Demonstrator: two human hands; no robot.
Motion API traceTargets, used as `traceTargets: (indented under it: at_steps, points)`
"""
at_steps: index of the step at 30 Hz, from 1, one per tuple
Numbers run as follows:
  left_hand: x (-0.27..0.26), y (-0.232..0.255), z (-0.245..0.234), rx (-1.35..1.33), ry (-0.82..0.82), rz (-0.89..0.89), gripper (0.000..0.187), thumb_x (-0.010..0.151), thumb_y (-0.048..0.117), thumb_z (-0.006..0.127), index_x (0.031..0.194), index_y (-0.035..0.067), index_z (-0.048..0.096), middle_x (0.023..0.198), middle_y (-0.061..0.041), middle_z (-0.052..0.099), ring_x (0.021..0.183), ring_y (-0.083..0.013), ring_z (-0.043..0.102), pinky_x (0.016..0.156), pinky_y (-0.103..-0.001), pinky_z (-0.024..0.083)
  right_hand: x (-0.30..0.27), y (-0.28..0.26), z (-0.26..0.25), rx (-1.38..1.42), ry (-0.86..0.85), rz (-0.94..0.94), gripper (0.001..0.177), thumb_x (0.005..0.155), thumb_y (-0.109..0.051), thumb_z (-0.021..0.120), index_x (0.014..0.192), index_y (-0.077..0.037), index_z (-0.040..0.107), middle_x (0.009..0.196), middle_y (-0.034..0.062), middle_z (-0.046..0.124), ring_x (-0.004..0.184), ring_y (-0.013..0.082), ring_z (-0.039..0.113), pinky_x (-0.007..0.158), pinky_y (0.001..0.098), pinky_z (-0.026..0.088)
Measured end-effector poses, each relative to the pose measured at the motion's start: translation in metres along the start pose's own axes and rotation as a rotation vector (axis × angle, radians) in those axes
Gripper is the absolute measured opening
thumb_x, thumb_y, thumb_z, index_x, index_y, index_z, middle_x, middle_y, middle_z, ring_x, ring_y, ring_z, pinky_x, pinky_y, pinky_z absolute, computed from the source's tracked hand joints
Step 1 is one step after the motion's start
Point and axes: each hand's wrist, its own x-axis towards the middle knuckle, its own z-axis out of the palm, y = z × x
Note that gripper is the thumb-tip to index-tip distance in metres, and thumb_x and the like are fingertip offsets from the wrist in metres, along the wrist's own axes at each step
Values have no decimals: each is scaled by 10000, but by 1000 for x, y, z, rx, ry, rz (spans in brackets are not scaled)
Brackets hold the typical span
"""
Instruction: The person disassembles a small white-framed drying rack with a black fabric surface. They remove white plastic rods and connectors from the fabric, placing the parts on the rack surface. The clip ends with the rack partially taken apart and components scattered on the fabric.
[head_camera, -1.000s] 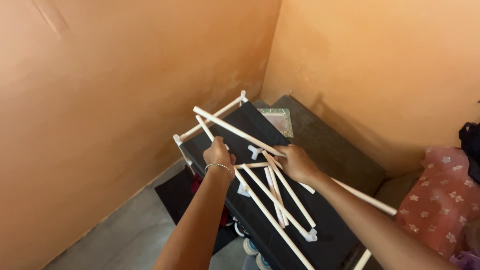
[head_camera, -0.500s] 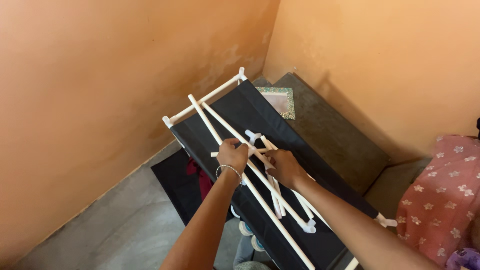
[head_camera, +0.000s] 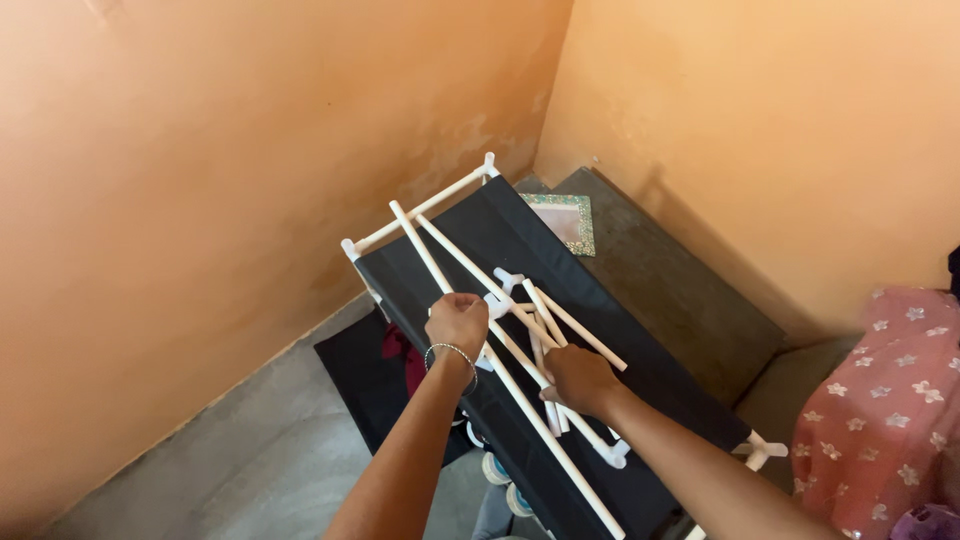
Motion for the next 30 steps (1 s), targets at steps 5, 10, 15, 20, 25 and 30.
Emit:
traceTargets:
  at_steps: [5,10,15,20,25,30]
  points:
    - [-18,1,-16,-25,-4,-58,293,850,213,661,1084,66,760,1091,-138,769,1015,-255,745,927,-360,559,6,7,1,22,-90,-86,234,865,-274,776,831,-52,710,856,123,749,782,242,734,734,377,580]
    - [-36,1,-33,-32,-11,-62,336,859,216,653,1141,53,736,1112,-158,770,1030,-258,740,937,-358,552,-6,-9,-25,453,-255,-17,231,927,-272,702,841,-60,736,783,74,733,656,118,708,639,275,624]
    - [-51,1,-55,-63,-18,-13,398,857,261,693,1191,46,712,1168,-181,731,1060,-279,705,926,-392,556,-27,-27,-62,763,-243,-90,179,924,-280,724,905,-103,743,832,31,732,693,94,691,644,259,606]
    - [-64,6,-73,-220,-426,22,463,954,363,623,1301,58,586,1191,-142,702,1056,-247,660,834,-402,560,-27,-44,-87,1140,-106,-193,249,946,-287,697,975,-39,696,887,65,752,743,116,718,703,265,624]
    - [-87,0,-86,-348,-601,208,411,981,330,556,1197,-6,651,965,-141,759,807,-187,740,706,-313,609,-25,-74,-105,1462,211,-178,223,923,-235,729,964,-17,698,877,107,740,749,152,726,732,285,633]
    - [-93,9,-107,-387,-387,388,351,978,285,632,1001,-44,751,628,2,539,495,-84,479,452,-269,376,-58,-107,-115,631,593,-72,290,993,-323,694,947,-38,714,823,138,743,699,214,717,658,367,561]
